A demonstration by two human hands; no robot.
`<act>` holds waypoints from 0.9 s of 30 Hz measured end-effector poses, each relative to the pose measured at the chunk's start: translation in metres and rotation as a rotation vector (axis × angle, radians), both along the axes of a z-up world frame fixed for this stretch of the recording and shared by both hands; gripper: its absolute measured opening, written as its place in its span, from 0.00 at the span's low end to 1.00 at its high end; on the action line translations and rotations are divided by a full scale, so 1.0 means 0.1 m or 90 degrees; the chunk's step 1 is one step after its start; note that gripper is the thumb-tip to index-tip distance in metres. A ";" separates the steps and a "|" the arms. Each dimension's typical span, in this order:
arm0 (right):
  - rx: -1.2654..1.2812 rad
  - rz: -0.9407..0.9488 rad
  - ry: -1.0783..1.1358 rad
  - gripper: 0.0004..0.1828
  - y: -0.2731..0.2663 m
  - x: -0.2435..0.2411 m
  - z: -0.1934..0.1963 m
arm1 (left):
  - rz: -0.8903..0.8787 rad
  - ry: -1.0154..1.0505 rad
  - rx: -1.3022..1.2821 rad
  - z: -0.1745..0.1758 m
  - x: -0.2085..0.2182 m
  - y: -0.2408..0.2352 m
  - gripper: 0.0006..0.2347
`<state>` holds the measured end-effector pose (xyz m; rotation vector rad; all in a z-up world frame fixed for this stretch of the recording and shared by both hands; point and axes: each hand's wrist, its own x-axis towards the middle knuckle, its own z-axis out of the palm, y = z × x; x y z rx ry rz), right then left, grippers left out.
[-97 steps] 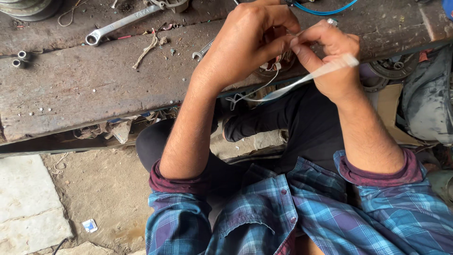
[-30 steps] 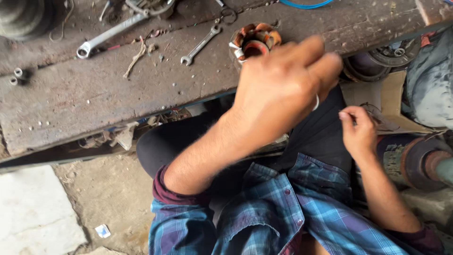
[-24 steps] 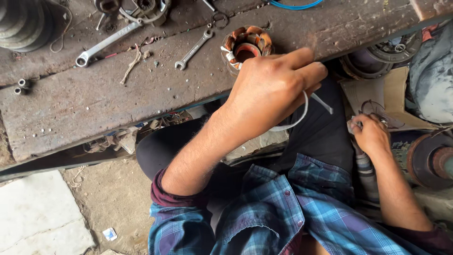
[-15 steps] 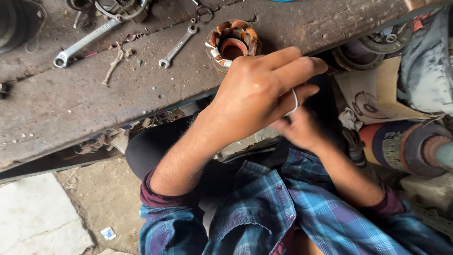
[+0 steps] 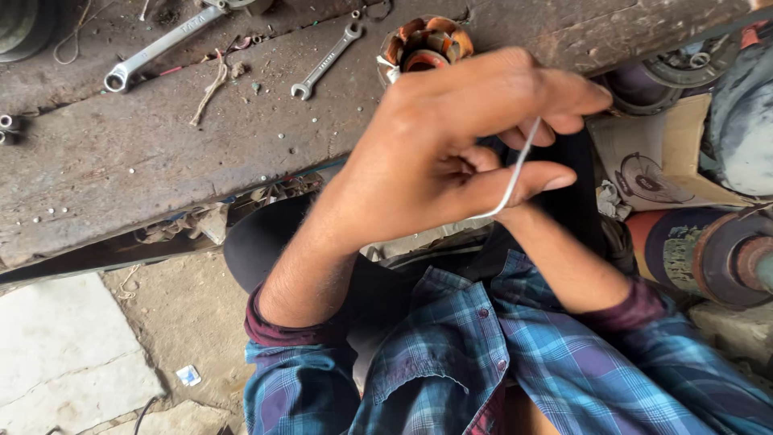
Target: The person winds a white insulated wire around a cylindrical copper motor stator core, threading the wire through slots and rotating the core to continue winding. The person uses both hands to guide the wire and occasionally adjusts the core's position on the workbench.
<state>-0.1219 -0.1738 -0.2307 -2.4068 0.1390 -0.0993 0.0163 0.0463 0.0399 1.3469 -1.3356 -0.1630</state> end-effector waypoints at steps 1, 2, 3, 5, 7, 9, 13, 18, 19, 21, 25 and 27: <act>-0.004 -0.004 0.002 0.09 -0.06 -0.05 -0.06 | 0.012 -0.007 -0.005 0.03 0.02 0.03 0.15; 0.014 -0.023 -0.010 0.08 -0.17 -0.13 -0.11 | 0.024 -0.014 -0.013 0.06 0.03 0.07 0.15; 0.029 -0.045 -0.020 0.07 -0.31 -0.21 -0.16 | 0.028 -0.006 -0.030 0.10 0.05 0.11 0.15; 0.087 -0.120 -0.055 0.05 -0.73 -0.43 -0.22 | 0.043 0.035 -0.046 0.16 0.04 0.21 0.15; 0.187 -0.226 -0.095 0.04 -1.26 -0.81 -0.25 | 0.054 0.079 -0.060 0.20 -0.03 0.30 0.14; 0.307 -0.378 -0.165 0.02 -1.83 -1.24 -0.23 | 0.052 0.053 -0.122 0.23 -0.03 0.32 0.15; 0.304 -0.462 -0.134 0.07 -2.52 -1.87 -0.24 | 0.100 -0.054 -0.147 0.35 -0.09 0.31 0.15; -0.332 -0.365 0.125 0.16 -2.21 -1.86 -0.17 | 0.111 -0.119 -0.088 0.35 -0.23 0.17 0.11; -0.279 -0.383 0.086 0.14 -2.03 -1.73 -0.12 | 0.102 -0.124 -0.085 0.32 -0.25 0.12 0.10; -0.169 -0.334 -0.021 0.13 -1.58 -1.52 0.01 | 0.079 -0.109 -0.063 0.25 -0.33 0.07 0.11; 0.031 -0.129 -0.194 0.10 -0.72 -0.63 0.22 | 0.049 -0.111 -0.043 0.22 -0.28 0.03 0.16; 0.095 -0.092 -0.188 0.09 -0.41 -0.27 0.31 | 0.033 -0.117 -0.051 0.22 -0.19 -0.02 0.18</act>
